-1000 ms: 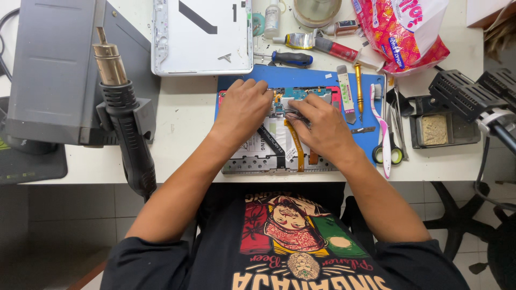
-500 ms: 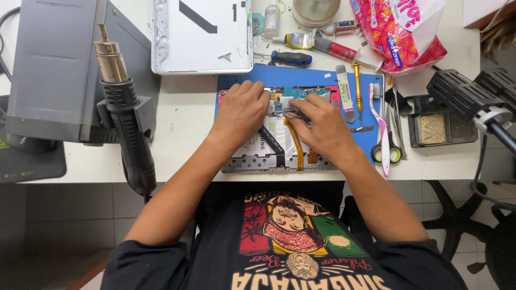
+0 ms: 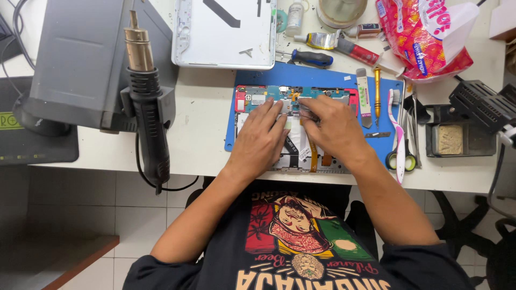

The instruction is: The person works on a disassembled laptop motherboard, using tweezers and a small brush to manipulate ribbon cables and small components. They repeatedly lift, position, and clean parts of the board while seated at a cluttered workbench.

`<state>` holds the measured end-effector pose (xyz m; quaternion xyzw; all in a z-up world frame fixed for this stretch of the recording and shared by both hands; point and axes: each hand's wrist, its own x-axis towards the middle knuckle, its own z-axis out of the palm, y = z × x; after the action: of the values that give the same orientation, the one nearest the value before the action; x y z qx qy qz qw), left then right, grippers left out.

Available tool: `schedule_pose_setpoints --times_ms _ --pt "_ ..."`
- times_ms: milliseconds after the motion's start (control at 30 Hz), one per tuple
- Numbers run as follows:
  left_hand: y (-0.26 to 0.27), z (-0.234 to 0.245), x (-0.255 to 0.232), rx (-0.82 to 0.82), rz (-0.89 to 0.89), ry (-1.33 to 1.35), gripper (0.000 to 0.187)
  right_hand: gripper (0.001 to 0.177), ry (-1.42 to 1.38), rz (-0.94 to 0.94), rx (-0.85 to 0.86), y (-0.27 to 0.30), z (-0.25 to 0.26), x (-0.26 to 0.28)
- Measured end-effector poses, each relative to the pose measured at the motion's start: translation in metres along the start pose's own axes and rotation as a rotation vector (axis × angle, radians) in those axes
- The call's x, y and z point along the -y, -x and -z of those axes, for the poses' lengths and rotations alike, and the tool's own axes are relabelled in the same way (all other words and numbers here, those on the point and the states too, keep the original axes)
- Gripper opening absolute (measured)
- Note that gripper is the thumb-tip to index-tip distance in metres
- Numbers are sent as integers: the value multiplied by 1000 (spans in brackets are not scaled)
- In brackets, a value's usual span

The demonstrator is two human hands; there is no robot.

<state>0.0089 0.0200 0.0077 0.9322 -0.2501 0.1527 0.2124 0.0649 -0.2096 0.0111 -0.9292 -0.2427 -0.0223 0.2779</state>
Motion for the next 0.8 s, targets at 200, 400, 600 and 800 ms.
schedule_pose_setpoints --times_ms 200,400,600,800 --pt "8 11 8 19 54 25 34 31 -16 61 168 -25 17 43" --pt "12 6 13 24 74 46 37 35 38 19 286 -25 27 50" --pt "12 1 16 30 71 26 36 30 -82 31 129 -13 16 34" --pt "5 7 11 24 91 14 34 36 -205 -18 4 -6 22 18"
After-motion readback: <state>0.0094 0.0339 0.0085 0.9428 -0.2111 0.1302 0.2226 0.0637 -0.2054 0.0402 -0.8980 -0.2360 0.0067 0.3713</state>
